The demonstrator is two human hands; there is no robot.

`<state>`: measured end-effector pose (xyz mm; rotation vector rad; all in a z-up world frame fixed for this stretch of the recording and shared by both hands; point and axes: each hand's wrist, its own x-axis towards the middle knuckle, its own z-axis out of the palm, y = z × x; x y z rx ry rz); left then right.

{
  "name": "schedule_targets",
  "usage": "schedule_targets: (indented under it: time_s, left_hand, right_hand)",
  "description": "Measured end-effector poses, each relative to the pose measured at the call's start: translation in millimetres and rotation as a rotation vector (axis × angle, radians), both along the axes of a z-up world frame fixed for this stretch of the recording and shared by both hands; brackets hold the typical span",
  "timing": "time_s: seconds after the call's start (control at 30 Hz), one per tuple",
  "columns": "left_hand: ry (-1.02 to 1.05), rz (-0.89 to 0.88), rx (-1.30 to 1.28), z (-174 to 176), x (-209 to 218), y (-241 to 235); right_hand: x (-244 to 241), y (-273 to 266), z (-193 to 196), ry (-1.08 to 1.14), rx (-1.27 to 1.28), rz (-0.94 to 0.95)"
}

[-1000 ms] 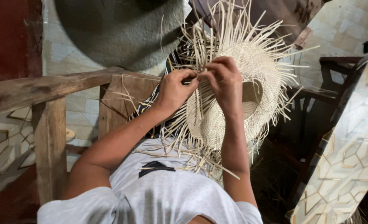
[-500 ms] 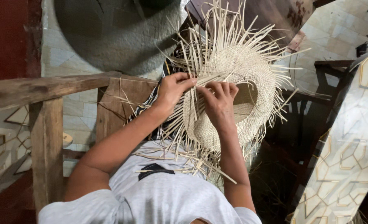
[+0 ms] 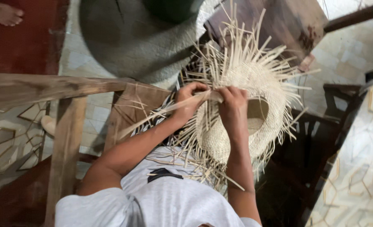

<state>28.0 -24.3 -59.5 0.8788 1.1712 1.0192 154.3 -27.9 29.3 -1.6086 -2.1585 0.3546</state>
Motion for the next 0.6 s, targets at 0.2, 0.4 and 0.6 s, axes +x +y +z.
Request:
schedule_targets:
  time_s: [0.2,0.4,0.6]
  left_hand:
    - [0.125,-0.394,0.051,9.7,-25.3,41.5]
    - [0.225,-0.768,0.013,9.3,-40.2,76.0]
    - [0.359,-0.853,0.198,33.9,-42.2,72.7]
  right_hand:
    - [-32.0,-3.9,8.2,-0.089,0.176,0.217]
    - [-52.1,0.8,29.7,0.123,0.052,0.346]
    - [-22.5,-13.3,4.4,0.503,-0.237,0.073]
